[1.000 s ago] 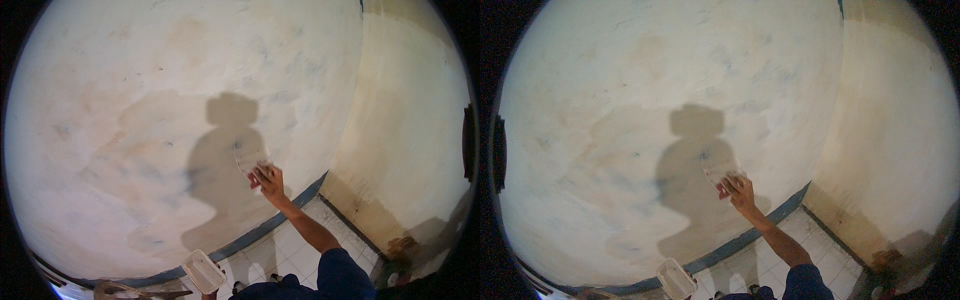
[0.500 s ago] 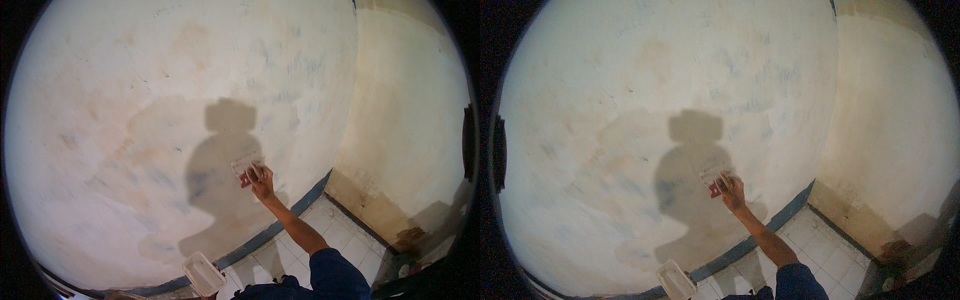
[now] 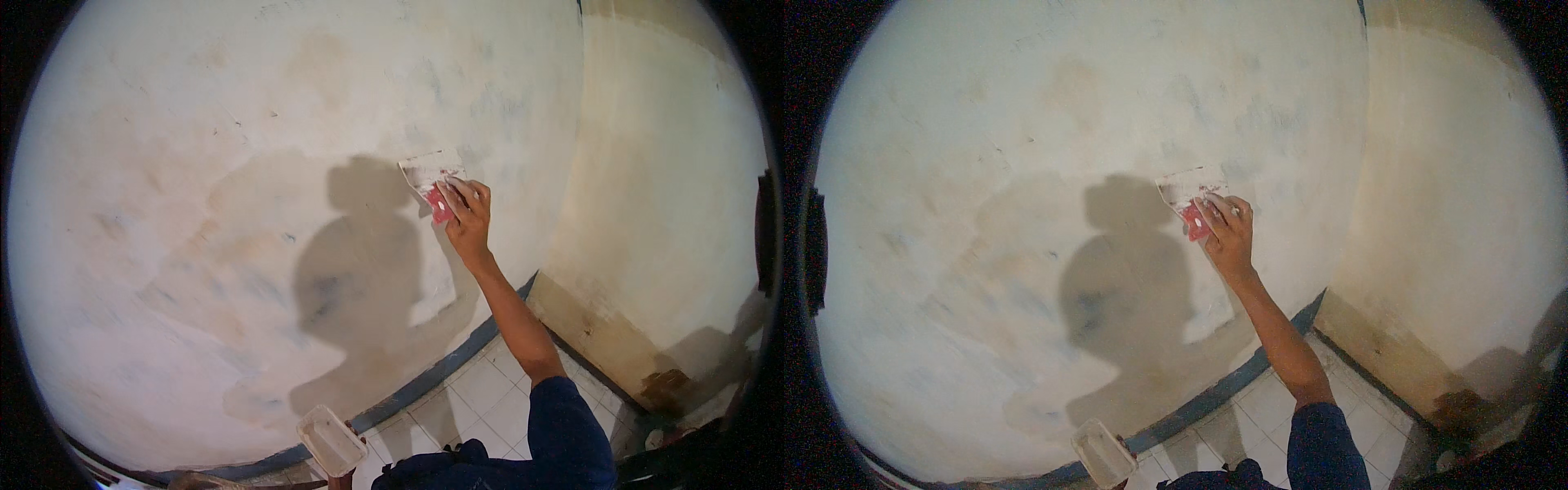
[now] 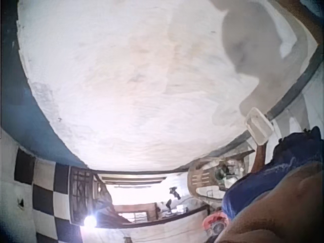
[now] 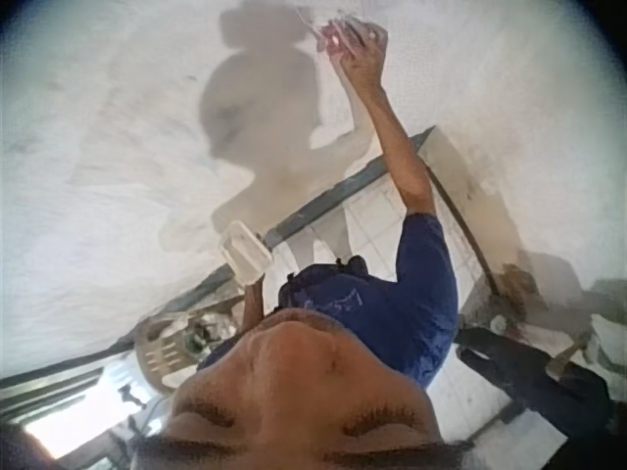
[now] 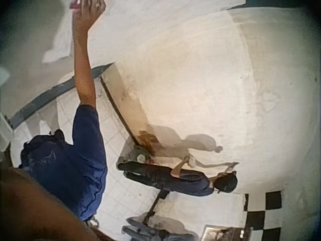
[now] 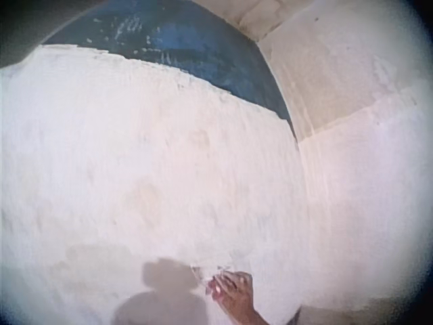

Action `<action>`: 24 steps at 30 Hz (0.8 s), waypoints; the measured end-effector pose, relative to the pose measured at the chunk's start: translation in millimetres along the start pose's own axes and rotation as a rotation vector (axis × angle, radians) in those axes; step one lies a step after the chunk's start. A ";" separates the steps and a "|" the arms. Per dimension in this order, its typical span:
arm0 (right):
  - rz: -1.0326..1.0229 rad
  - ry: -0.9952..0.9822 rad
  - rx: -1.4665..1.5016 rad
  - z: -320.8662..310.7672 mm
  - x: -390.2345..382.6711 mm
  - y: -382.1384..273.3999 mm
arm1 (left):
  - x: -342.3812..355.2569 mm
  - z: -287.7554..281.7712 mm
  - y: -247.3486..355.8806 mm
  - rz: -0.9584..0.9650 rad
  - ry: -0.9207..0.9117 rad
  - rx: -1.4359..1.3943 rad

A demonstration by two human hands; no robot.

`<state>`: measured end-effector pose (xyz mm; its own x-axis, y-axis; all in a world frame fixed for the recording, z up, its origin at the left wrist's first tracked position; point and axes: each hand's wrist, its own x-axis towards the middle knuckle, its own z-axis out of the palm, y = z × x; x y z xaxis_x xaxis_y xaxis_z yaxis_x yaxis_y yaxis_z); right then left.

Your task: The person applies white plaster to a damaged wall using a putty knife, repeatedly loading the tool from a plastic container.

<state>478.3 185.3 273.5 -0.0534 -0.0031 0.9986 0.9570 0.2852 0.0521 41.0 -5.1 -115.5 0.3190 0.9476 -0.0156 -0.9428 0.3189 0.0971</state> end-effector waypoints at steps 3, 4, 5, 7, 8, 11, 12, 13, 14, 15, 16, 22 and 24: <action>0.022 -0.231 -0.026 12.9 -58.9 7.4 | 2.4 0.1 -0.1 0.000 -0.003 0.003; 0.009 -0.303 -0.046 11.9 -92.5 5.5 | 1.1 -1.2 -0.9 0.008 -0.006 0.008; 0.014 -0.300 -0.043 8.1 -131.1 1.7 | 2.6 -1.5 -2.4 0.006 -0.004 0.006; 0.078 -0.402 0.019 -6.3 -198.9 -12.8 | 2.2 -3.0 -2.3 0.012 0.007 0.000; 0.120 -0.469 0.027 -16.5 -223.8 -15.0 | 3.4 -3.1 -3.8 0.011 0.008 -0.002; 0.153 -0.470 0.150 -37.4 -232.0 -26.1 | 1.7 -4.0 1.8 0.044 0.010 0.019; 0.149 -0.354 0.208 -34.4 -222.3 -28.7 | 1.1 -4.6 3.8 0.061 0.013 0.029; 0.148 -0.353 0.211 -29.3 -193.8 -35.3 | 0.3 -5.2 5.5 0.077 0.025 0.038; 0.143 -0.282 0.184 -21.0 -159.8 -40.8 | 0.6 -3.3 5.8 0.080 0.025 0.031; 0.142 -0.214 0.152 -12.5 -129.2 -44.3 | 1.8 1.7 3.4 0.085 0.025 0.019; 0.143 -0.168 0.154 -5.2 -101.6 -41.8 | 2.8 13.6 -2.6 0.029 -0.053 -0.090; -0.017 -0.077 0.079 34.7 -22.9 -47.8 | 8.3 -9.7 9.1 0.061 -0.053 0.165; 0.019 -0.167 0.078 30.0 -57.9 -59.5 | 2.0 -5.6 6.8 0.059 -0.047 0.125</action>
<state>415.9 197.2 212.1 -0.0888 0.1604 0.9831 0.9337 0.3571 0.0261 34.7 -0.9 -120.4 0.2700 0.9620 0.0406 -0.9417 0.2550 0.2196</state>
